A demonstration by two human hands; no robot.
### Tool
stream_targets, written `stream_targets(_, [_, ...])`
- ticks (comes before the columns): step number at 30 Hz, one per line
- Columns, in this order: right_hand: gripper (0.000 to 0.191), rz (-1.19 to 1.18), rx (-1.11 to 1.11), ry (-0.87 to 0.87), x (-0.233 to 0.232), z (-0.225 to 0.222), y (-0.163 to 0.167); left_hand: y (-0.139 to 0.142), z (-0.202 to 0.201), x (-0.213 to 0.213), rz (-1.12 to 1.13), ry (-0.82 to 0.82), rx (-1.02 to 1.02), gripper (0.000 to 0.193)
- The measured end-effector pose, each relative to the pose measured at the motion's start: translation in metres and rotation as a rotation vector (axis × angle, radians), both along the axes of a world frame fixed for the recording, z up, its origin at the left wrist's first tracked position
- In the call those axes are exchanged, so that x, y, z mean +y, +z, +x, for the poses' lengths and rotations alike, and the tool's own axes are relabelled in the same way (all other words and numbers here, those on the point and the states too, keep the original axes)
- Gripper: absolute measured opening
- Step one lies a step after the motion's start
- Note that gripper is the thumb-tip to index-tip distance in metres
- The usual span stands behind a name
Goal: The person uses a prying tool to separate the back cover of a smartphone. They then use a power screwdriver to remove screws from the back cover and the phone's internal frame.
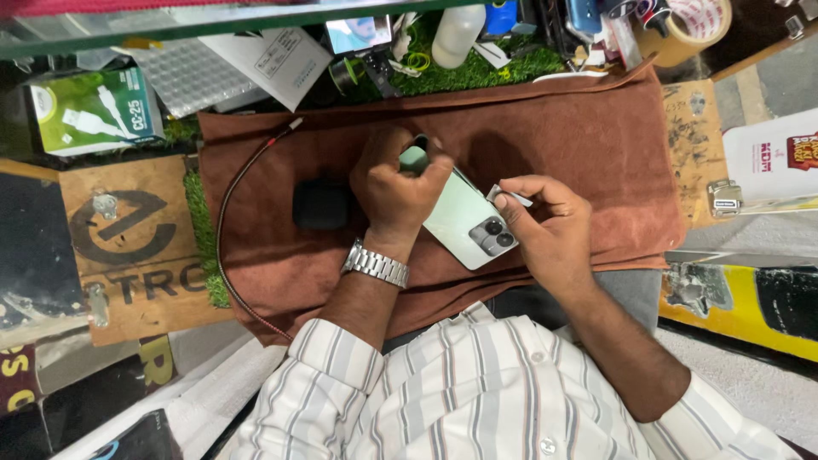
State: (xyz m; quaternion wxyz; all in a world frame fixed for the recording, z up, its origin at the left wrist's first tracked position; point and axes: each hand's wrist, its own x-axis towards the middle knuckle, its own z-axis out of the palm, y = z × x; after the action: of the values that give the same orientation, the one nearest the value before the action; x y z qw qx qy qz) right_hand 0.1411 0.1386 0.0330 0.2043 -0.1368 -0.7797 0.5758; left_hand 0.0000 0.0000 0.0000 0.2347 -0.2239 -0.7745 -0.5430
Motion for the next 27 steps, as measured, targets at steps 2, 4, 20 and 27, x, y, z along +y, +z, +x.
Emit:
stream_targets(2, [0.014, -0.037, -0.014, -0.001, 0.026, -0.096, -0.115, -0.107, -0.094, 0.028, -0.007, -0.007, -0.017, 0.019])
stream_targets(4, [0.013, -0.050, -0.019, 0.004, 0.013, -0.184, -0.245, -0.209, -0.178, 0.018, -0.038, 0.012, -0.037, 0.020])
stream_targets(20, [0.010, -0.134, -0.136, 0.034, -0.090, -0.239, -0.446, -0.416, -0.214, -0.068, -0.054, -0.196, -0.059, 0.033])
stream_targets(27, [0.009, -0.160, -0.181, 0.221, -0.081, -0.234, -0.502, -0.486, -0.210, -0.078, -0.131, -0.044, 0.014, 0.020])
